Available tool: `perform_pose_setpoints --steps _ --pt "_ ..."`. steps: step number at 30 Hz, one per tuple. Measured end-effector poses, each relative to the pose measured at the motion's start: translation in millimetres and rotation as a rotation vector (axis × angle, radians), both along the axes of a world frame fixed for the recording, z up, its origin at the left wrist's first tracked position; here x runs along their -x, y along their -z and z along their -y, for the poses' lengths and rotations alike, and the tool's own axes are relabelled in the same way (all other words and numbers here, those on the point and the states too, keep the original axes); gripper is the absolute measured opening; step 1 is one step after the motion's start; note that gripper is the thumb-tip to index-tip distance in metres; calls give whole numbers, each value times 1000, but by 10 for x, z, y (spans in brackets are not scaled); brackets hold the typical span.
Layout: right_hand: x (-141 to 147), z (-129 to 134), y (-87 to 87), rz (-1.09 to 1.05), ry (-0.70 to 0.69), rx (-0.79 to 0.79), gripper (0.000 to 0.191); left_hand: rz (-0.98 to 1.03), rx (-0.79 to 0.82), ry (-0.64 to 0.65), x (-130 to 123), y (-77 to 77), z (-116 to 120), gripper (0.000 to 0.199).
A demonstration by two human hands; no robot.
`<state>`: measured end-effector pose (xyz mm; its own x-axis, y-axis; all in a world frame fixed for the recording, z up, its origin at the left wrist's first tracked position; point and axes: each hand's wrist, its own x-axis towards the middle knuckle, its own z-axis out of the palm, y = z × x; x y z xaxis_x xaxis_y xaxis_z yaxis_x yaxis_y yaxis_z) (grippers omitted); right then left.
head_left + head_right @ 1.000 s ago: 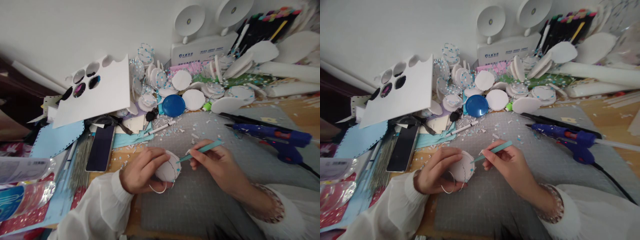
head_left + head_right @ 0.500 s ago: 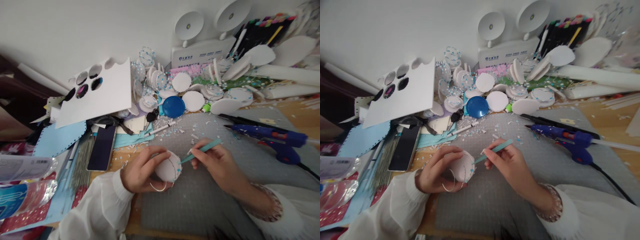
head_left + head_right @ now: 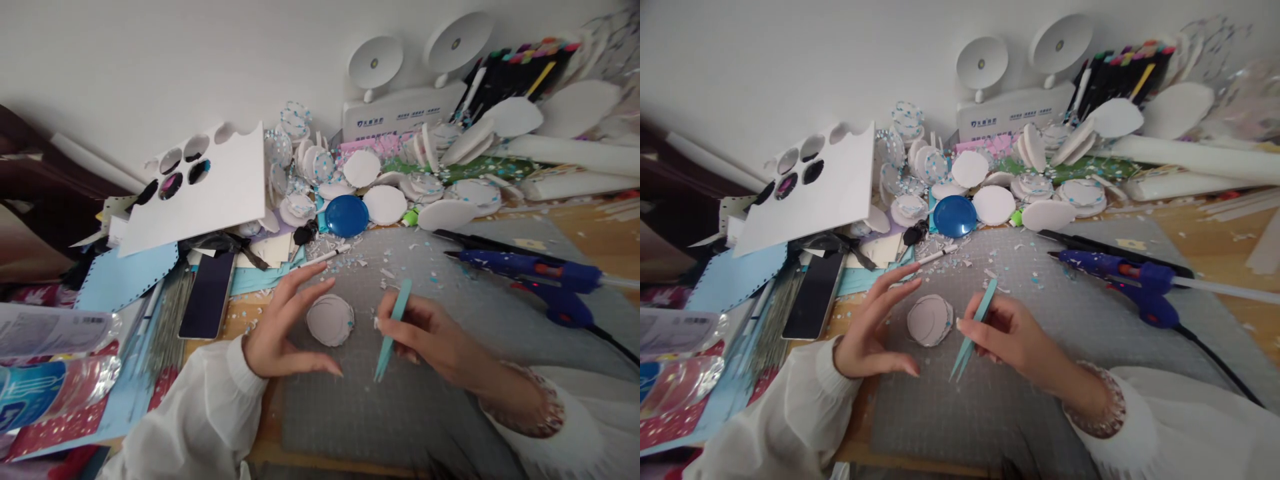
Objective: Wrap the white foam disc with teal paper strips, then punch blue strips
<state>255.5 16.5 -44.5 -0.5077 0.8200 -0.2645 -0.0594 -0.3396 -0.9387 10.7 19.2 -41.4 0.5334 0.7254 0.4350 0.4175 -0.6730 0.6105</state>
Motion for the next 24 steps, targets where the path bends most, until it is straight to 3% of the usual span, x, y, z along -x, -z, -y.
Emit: perform_pose_setpoints --steps 4,9,15,24 --pt "28 12 -20 -17 -92 -31 31 26 -98 -89 -139 -224 113 40" --pt "51 32 -10 -106 -209 -104 31 -53 -166 -3 -326 -313 226 19" --pt "51 58 4 -119 -238 -121 27 -29 -205 -6 -372 -333 265 11" --pt "42 97 22 -66 -244 -174 24 -51 -96 20 -325 -352 373 9"
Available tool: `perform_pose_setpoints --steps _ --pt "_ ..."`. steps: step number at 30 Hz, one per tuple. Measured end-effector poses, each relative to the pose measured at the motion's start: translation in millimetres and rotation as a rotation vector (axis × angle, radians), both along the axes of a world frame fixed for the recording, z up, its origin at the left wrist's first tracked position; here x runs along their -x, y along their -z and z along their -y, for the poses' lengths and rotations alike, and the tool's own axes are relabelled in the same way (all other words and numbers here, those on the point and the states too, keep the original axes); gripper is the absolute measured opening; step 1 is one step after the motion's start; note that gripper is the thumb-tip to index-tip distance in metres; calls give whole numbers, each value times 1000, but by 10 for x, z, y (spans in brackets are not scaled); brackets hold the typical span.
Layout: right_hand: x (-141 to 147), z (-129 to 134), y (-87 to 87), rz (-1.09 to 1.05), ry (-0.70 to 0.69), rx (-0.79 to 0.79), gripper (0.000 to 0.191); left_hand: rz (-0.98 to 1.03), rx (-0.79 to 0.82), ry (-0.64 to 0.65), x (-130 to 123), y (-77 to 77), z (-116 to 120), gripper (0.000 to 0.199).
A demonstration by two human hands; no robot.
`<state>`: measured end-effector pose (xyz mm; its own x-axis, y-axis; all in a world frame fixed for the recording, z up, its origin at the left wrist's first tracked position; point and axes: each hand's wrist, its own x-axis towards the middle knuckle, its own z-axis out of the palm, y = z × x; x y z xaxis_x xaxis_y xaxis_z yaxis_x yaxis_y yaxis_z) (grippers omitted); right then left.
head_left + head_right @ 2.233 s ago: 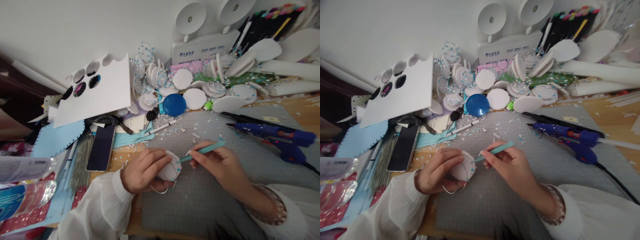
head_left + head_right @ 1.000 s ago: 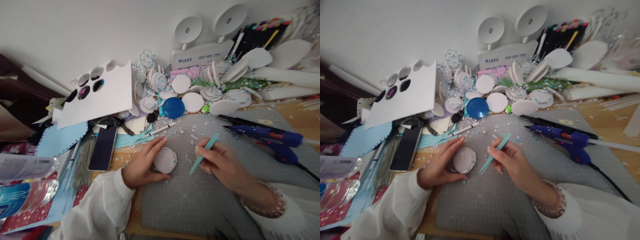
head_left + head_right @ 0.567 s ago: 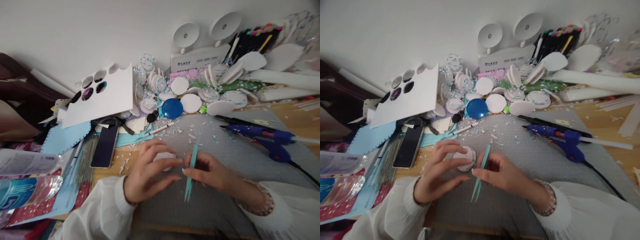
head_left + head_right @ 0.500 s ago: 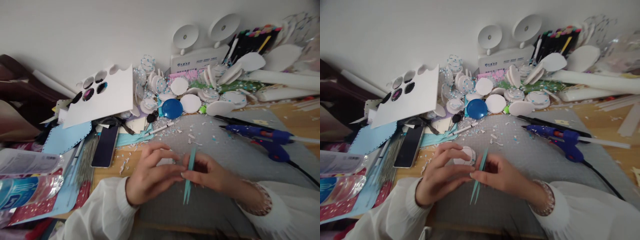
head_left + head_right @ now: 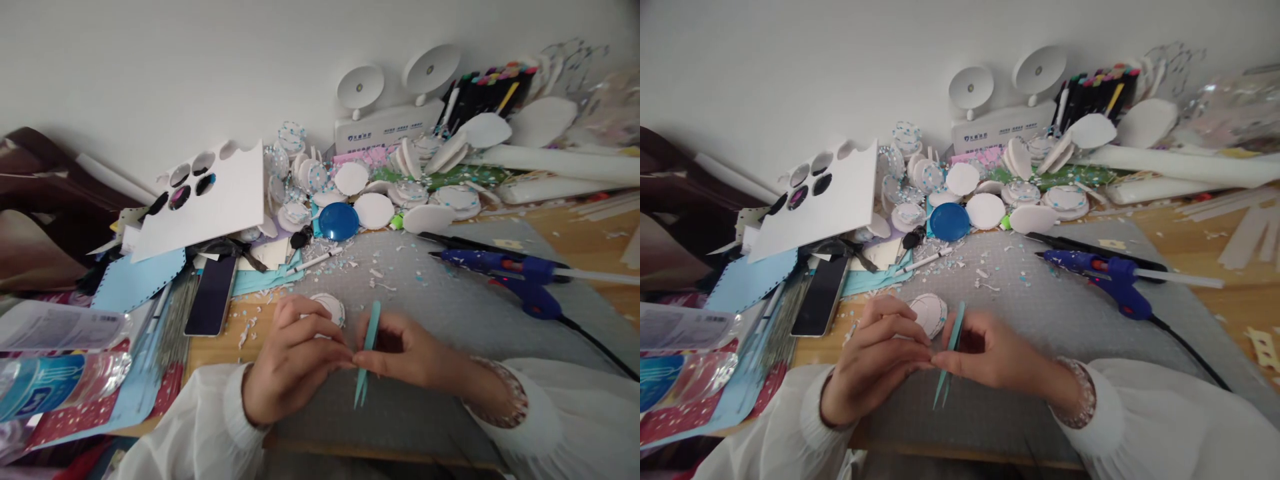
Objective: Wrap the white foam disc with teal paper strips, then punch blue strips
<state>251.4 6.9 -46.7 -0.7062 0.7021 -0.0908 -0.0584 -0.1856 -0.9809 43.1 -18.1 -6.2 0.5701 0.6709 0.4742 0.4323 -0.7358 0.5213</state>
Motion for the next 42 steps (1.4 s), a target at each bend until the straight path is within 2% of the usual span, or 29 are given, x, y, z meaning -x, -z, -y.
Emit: perform_pose_setpoints --steps 3,5,9,12,15,17,20,22,26,28,30,32,35,42 --pt "-9 1 -34 44 18 -51 24 -30 60 13 61 -38 62 13" --pt "-26 -16 -68 37 88 -75 23 -78 123 15 131 -98 104 15" --pt "-104 -106 -81 -12 484 -63 22 -210 292 28 333 -264 199 12" --pt "-171 -206 -43 -94 773 -106 16 -366 361 -2 529 -337 286 11" --pt "-199 -293 -18 -133 957 -173 10 -555 368 -47 764 -313 363 16" --pt "-198 -326 -11 -134 1014 -212 8 -629 328 -97 908 -270 389 19" --pt "-187 -341 -2 -72 1016 -244 7 -615 213 -214 991 -236 371 13" --pt "-180 -341 0 -8 994 -260 8 -553 148 -279 919 -238 319 12" --pt "-163 -346 -20 78 917 -313 13 -435 168 -288 576 -167 126 49" --pt "-153 -354 -22 140 882 -372 12 -390 173 -244 404 -57 -1 71" --pt "-143 -365 -3 197 869 -487 9 -359 170 -184 276 75 -124 86" --pt "-132 -380 32 230 851 -577 8 -364 185 -142 201 189 -216 87" --pt "-105 -405 82 273 804 -592 8 -363 220 -131 174 267 -265 79" --pt "17 -528 122 402 744 -636 7 -305 264 -137 280 208 -201 77"
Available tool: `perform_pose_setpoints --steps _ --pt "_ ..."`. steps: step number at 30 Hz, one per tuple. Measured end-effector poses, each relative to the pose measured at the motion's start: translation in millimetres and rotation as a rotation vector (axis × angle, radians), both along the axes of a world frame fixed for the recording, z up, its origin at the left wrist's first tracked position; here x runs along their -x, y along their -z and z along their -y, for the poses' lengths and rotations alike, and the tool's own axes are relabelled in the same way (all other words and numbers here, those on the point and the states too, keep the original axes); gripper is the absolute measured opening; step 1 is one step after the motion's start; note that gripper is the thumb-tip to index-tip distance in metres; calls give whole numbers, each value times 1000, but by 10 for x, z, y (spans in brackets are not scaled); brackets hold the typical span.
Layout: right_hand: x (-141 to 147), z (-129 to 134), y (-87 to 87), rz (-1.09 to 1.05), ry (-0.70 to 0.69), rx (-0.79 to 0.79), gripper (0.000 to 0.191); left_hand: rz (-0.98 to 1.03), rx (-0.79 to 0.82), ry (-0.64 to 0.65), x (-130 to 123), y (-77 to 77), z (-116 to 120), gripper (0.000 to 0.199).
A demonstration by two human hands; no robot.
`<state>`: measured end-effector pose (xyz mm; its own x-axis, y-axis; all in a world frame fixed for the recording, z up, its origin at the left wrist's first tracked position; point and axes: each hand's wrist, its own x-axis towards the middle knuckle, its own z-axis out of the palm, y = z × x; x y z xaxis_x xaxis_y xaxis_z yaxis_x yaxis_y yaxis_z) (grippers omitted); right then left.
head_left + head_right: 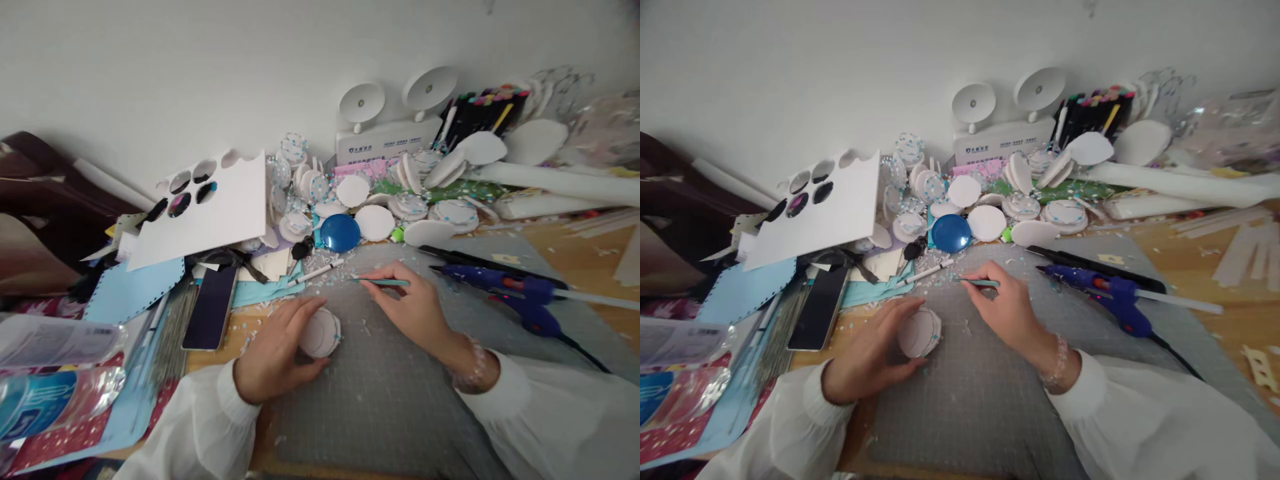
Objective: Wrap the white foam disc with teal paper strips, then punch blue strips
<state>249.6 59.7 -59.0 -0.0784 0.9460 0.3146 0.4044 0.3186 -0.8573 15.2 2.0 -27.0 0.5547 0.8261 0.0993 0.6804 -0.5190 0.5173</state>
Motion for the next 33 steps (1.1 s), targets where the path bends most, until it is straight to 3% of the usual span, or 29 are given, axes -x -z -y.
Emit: perform_pose_setpoints --steps 10,19,26,30,33 --pt "119 -140 74 25 -35 -11 9 49 42 -16 82 -6 24 82" --pt "-101 126 -221 -122 76 -10 10 112 46 14 77 15 -67 85" --pt "-172 335 -186 -314 29 131 14 154 33 101 3 67 -241 82" --pt "-135 382 -168 -351 -15 178 16 114 -158 31 -32 12 -191 79" --pt "-125 433 -188 -387 -48 169 14 284 -385 -167 -74 -21 -7 41"
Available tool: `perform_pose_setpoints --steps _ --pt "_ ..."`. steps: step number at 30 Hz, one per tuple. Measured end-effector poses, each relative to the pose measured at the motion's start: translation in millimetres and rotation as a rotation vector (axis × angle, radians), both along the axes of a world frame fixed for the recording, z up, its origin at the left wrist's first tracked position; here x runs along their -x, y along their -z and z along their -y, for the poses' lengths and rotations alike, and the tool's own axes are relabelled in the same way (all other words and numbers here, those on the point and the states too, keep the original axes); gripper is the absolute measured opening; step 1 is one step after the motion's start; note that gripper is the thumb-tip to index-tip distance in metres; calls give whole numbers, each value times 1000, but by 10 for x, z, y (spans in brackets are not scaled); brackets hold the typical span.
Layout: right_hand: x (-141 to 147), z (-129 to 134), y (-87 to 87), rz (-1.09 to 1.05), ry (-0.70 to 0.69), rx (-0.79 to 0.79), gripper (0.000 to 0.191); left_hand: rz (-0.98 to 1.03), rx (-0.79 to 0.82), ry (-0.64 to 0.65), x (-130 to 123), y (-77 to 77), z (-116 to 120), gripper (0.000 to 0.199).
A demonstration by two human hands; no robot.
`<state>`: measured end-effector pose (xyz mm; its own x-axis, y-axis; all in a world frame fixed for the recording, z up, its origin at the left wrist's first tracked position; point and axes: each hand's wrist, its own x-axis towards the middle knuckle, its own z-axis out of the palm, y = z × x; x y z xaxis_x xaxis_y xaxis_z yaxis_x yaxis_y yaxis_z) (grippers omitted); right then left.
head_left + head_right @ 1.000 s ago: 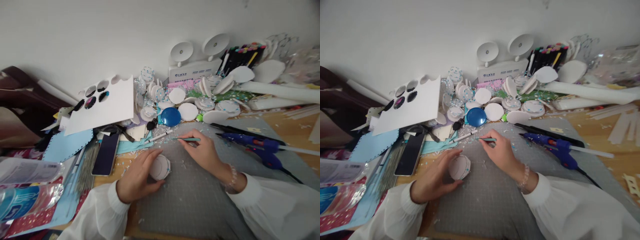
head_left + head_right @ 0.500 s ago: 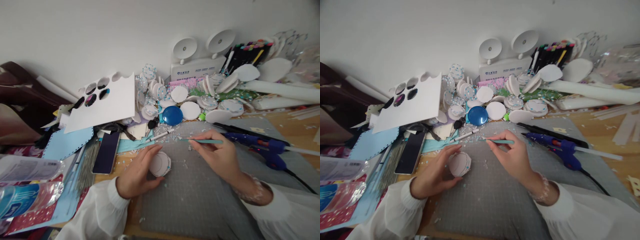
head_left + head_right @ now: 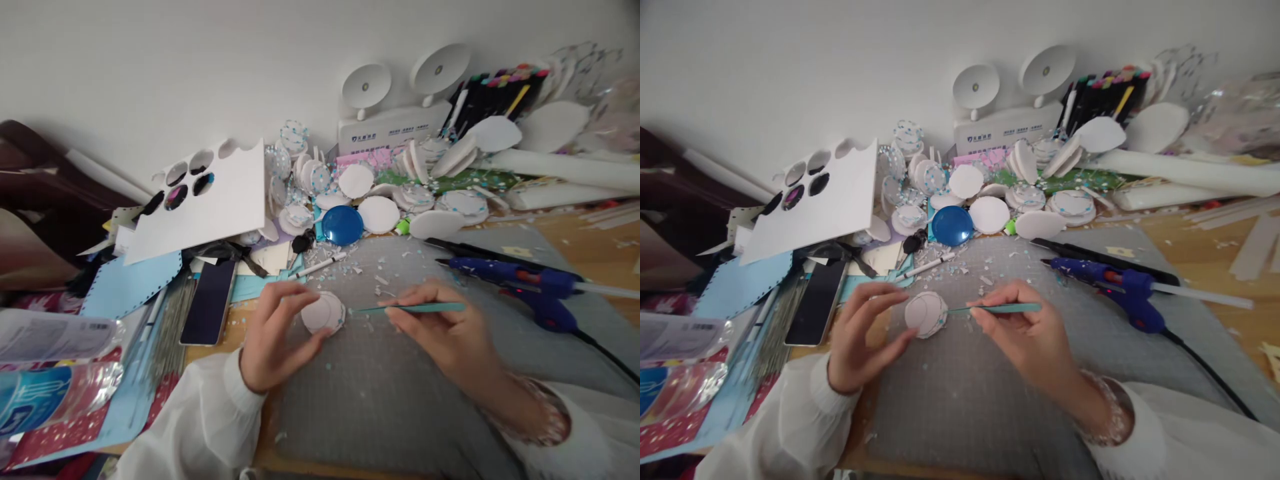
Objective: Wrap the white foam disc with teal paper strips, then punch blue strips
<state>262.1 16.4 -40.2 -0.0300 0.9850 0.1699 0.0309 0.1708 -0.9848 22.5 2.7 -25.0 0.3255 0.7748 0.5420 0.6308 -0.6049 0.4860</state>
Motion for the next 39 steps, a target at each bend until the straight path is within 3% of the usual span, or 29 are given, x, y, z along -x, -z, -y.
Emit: perform_pose_setpoints --steps 1,3,7,12,20,27,39 --pt "1 21 -11 -11 -9 -15 13 107 -35 -68 -21 -2 76 26" --pt "4 65 -35 -25 -30 -53 11 213 41 -106 -71 0 218 16" --pt "12 135 -75 -46 -95 -115 15 246 275 -27 -186 -11 356 11" --pt "8 195 -66 -38 -157 -137 24 366 456 -19 -276 -18 338 11" --pt "24 211 -53 8 -200 -180 28 378 456 -39 -280 65 337 8" --pt "13 159 -70 -69 -135 -134 20 399 475 -14 -293 43 324 11" --pt "0 196 -88 -34 -234 -107 25 325 526 85 -248 46 324 15"
